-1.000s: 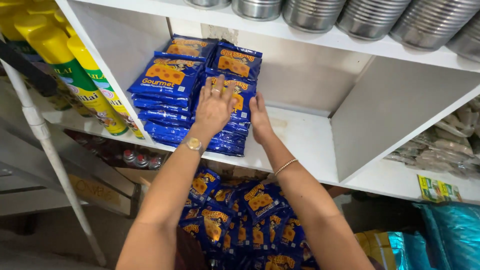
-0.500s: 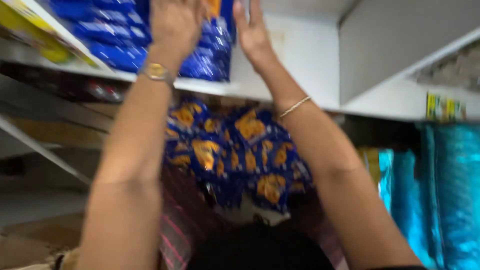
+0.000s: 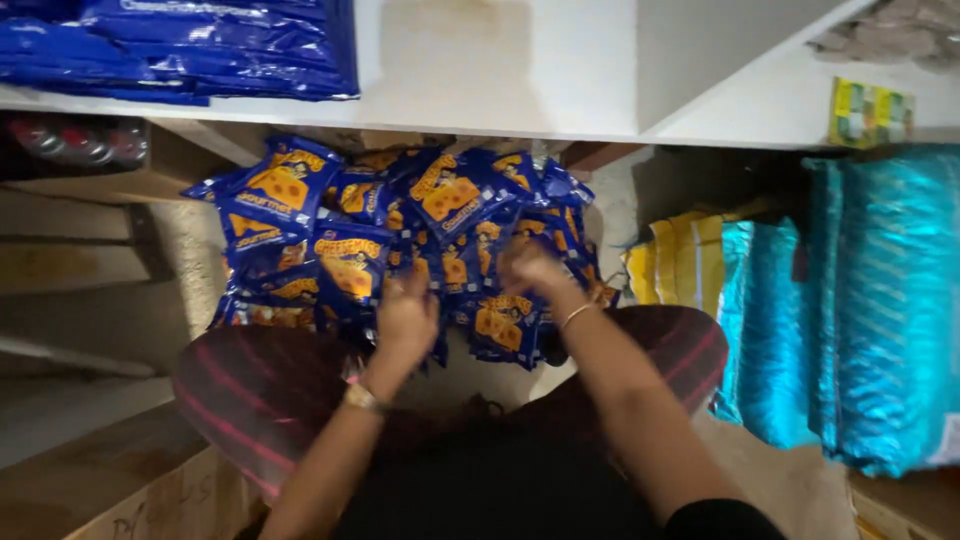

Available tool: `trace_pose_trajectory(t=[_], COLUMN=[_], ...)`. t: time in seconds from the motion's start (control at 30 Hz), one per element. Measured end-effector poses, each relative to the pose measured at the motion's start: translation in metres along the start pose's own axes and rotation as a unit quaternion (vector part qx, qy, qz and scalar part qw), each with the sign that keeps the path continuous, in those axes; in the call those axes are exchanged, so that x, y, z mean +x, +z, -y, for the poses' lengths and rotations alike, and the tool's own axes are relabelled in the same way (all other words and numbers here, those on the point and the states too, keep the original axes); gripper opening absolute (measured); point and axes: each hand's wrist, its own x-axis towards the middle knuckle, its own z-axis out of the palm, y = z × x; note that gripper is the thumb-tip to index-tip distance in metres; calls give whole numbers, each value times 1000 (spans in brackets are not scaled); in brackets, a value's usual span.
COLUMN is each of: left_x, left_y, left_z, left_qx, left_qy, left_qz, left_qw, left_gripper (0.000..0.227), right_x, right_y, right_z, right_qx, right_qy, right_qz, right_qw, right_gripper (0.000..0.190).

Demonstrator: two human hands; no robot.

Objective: Organizing and stocking small blue snack bags onto a storage shelf.

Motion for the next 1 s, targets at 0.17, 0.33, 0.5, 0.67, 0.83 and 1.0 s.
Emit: trace_pose_trajectory(t=[0.17, 0.33, 0.5, 0.67, 0.83, 1.0], left_x=[-51, -69, -66, -48, -47, -35], left_y=[-6, -20, 22, 51, 47, -79], left_z=[-10, 3, 55, 90, 61, -39], left_qx=[101, 38, -46, -125, -473, -758], left_qy=[-62, -74, -101, -164, -350, -256], left_qz=[201, 151, 80, -4, 57, 116], left_qw=[972, 985, 991, 979, 807, 589], left_gripper=[32, 35, 37, 43, 56, 53], right_x=[54, 62, 52, -27, -147, -199], right_y=[101, 121, 89, 28, -13, 8], right_z=[-39, -7, 61, 147, 232, 212], right_qx=[189, 227, 22, 11, 259, 322], right_qy=[197, 294, 269, 166, 1, -55], right_qz=[-37, -185, -69, -42, 24, -10], right_qw=[961, 910, 961, 985, 966, 945], right_gripper=[30, 28, 33, 27, 20, 18])
